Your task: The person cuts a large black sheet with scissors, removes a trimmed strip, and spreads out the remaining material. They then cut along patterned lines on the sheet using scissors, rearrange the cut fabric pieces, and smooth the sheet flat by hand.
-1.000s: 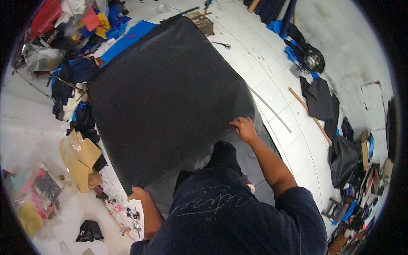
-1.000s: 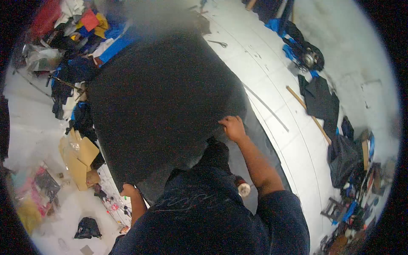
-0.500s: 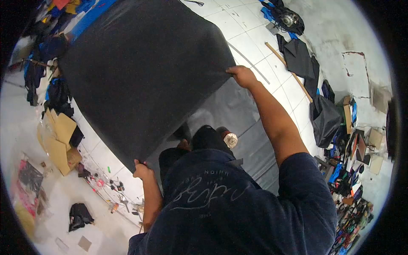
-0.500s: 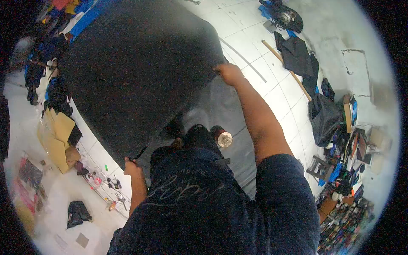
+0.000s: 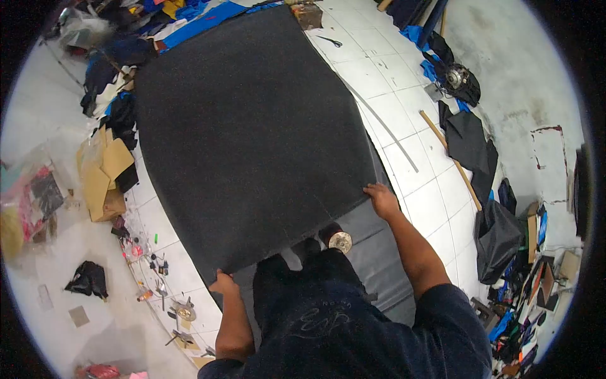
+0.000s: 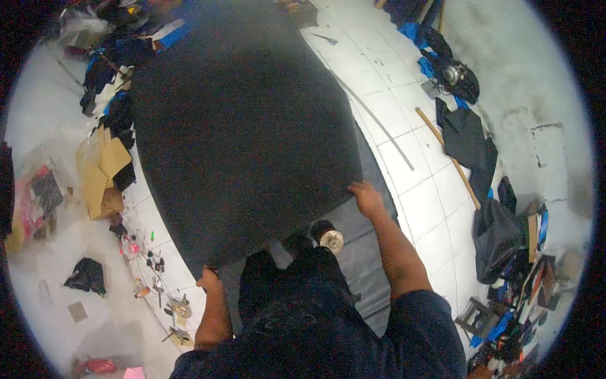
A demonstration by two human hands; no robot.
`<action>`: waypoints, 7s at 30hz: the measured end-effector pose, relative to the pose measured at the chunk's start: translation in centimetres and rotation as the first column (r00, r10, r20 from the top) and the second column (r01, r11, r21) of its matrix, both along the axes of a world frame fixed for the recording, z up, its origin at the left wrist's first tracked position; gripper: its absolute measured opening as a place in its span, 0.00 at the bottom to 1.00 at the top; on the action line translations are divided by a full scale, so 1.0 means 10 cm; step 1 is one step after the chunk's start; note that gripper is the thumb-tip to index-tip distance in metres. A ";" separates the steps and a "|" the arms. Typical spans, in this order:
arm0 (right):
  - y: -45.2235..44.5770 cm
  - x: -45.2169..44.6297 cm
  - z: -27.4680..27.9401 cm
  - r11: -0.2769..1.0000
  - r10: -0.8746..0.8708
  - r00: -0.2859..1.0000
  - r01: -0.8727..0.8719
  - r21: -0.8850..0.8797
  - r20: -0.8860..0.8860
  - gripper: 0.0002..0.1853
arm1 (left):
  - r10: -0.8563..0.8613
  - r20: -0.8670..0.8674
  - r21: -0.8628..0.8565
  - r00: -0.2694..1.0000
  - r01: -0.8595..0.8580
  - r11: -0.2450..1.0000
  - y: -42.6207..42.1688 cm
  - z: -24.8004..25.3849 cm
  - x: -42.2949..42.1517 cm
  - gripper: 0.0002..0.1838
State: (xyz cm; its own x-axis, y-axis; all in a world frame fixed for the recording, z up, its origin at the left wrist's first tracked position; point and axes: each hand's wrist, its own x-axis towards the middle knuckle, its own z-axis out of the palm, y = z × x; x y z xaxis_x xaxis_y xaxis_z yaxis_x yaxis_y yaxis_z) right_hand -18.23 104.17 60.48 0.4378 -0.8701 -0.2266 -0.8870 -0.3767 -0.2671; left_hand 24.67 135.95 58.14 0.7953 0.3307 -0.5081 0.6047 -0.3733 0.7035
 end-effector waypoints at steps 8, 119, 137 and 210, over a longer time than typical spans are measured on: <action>0.66 -0.45 -0.23 0.999 -0.027 0.999 0.027 0.021 -0.019 0.21 | 0.057 -0.145 0.075 0.988 -0.047 0.996 0.69 -0.08 -0.60 0.29; 0.89 -3.19 -6.21 0.164 -0.948 -0.176 0.441 0.883 0.265 0.29 | -0.140 0.094 -0.516 0.986 0.168 0.840 2.17 -6.20 -1.02 0.15; 1.07 -3.43 -6.74 0.435 -0.815 0.187 0.823 0.366 0.548 0.32 | -0.151 -0.025 -0.580 0.988 0.109 0.807 2.93 -6.41 -1.43 0.17; 1.78 -2.81 -6.04 0.913 0.408 0.906 -0.407 -0.039 0.114 0.28 | -0.140 0.160 0.043 0.977 0.134 0.990 2.60 -6.22 -1.51 0.16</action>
State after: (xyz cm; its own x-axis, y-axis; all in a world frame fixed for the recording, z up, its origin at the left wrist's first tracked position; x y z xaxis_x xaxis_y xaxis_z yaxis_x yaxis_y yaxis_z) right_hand -46.33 121.93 0.06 0.7775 -0.6128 -0.1413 -0.6181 -0.7032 -0.3514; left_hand 9.60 161.94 -4.03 0.9049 0.2270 -0.3599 0.4255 -0.4687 0.7741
